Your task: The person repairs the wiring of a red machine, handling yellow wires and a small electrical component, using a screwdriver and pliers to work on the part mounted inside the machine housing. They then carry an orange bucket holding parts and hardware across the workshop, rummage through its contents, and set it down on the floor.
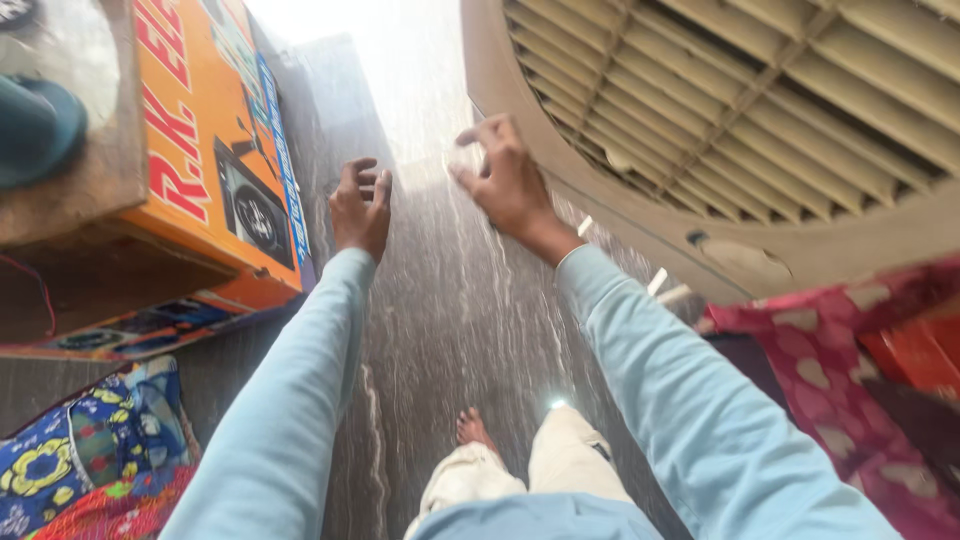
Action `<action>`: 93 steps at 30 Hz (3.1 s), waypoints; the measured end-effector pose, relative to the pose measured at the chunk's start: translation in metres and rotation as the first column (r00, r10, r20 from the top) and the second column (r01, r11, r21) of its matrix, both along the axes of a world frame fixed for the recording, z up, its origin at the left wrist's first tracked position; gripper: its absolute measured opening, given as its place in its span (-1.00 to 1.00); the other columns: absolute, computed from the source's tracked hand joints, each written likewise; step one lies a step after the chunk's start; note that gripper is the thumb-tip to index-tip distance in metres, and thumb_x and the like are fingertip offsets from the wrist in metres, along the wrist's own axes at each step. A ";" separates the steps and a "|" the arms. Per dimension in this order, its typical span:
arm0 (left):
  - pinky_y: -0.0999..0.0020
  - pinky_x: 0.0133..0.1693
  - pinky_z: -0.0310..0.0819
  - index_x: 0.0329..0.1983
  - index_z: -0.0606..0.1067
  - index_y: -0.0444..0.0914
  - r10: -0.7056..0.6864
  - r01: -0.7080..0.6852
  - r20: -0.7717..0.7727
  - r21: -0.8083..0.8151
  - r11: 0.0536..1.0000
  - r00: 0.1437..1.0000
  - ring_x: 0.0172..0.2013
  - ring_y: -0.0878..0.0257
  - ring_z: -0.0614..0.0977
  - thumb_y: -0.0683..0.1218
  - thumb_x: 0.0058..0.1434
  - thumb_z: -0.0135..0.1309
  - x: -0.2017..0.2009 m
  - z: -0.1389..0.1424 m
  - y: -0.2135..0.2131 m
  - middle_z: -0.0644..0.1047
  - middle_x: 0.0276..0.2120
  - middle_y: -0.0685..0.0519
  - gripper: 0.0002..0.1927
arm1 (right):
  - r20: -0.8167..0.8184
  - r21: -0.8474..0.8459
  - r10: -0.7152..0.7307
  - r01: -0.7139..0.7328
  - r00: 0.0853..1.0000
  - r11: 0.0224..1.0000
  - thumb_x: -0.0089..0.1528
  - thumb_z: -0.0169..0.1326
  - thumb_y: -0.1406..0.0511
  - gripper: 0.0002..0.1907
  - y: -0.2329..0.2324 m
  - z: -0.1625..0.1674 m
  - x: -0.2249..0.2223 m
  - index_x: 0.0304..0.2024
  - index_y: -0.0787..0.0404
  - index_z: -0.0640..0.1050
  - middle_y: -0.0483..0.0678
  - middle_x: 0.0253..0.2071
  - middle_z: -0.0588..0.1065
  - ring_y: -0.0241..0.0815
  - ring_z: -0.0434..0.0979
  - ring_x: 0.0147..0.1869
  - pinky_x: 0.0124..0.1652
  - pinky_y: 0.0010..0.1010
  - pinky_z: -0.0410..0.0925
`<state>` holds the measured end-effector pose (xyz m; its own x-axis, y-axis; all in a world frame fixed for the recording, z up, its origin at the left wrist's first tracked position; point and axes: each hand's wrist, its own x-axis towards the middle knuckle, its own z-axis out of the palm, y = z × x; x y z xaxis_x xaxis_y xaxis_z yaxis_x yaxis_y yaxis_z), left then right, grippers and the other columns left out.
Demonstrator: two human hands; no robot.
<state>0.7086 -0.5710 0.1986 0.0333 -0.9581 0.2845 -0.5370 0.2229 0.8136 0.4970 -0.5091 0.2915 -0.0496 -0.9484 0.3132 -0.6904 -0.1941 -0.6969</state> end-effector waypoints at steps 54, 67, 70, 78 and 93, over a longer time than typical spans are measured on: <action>0.18 -0.12 0.51 0.06 0.40 -0.26 0.877 -0.765 -0.022 -0.501 0.406 0.480 -0.14 0.05 0.61 -0.09 0.37 0.11 0.538 0.158 -1.277 0.52 -0.11 -0.06 -0.73 | -0.088 -0.407 0.788 -0.744 0.609 0.529 0.20 0.22 0.24 -0.66 -1.434 0.110 0.613 -0.04 0.27 0.50 0.14 -0.02 0.49 0.14 0.55 0.06 0.04 -0.10 0.39; -0.45 0.30 -0.22 0.49 -0.25 -0.32 0.963 -0.959 0.135 0.134 -0.249 -0.232 0.44 -0.39 -0.21 0.24 0.16 0.23 0.691 0.160 -1.362 -0.25 0.45 -0.50 0.16 | -0.108 -0.146 0.846 -0.850 0.521 0.505 0.17 0.26 0.07 -0.31 -1.531 0.085 0.802 0.19 0.31 0.34 0.25 0.13 0.30 0.28 0.27 0.26 0.16 -0.02 0.28; -0.44 0.33 -0.20 0.55 -0.28 -0.40 0.934 -0.938 0.294 0.216 -0.271 -0.202 0.42 -0.43 -0.13 0.21 0.17 0.25 0.711 0.168 -1.373 -0.20 0.47 -0.52 0.23 | -0.104 -0.052 0.834 -0.840 0.543 0.540 0.18 0.28 0.00 -0.23 -1.550 0.079 0.828 0.20 0.33 0.28 0.30 0.18 0.22 0.33 0.20 0.29 0.14 0.02 0.24; -0.29 0.24 0.00 0.18 0.28 -0.35 0.868 -0.929 0.381 0.054 -0.365 -0.319 0.29 -0.31 0.19 0.28 0.01 0.35 0.727 0.162 -1.358 0.27 0.21 -0.39 -0.11 | 0.064 -0.038 0.902 -0.902 0.427 0.430 -0.06 0.48 0.06 -0.06 -1.599 0.062 0.900 0.09 0.41 0.24 0.37 0.02 0.34 0.34 0.49 0.07 0.08 -0.07 0.41; -0.44 0.33 -0.40 -0.10 0.56 -0.21 0.803 -0.971 0.548 -0.091 -0.221 -0.234 0.44 -0.26 -0.11 0.17 0.16 0.22 0.721 0.146 -1.363 0.15 0.39 -0.19 -0.58 | -0.112 0.028 0.889 -0.893 0.444 0.449 0.09 0.48 0.07 -0.17 -1.815 0.138 0.928 0.11 0.44 0.33 0.26 0.07 0.48 0.01 0.58 0.07 -0.08 -0.25 0.50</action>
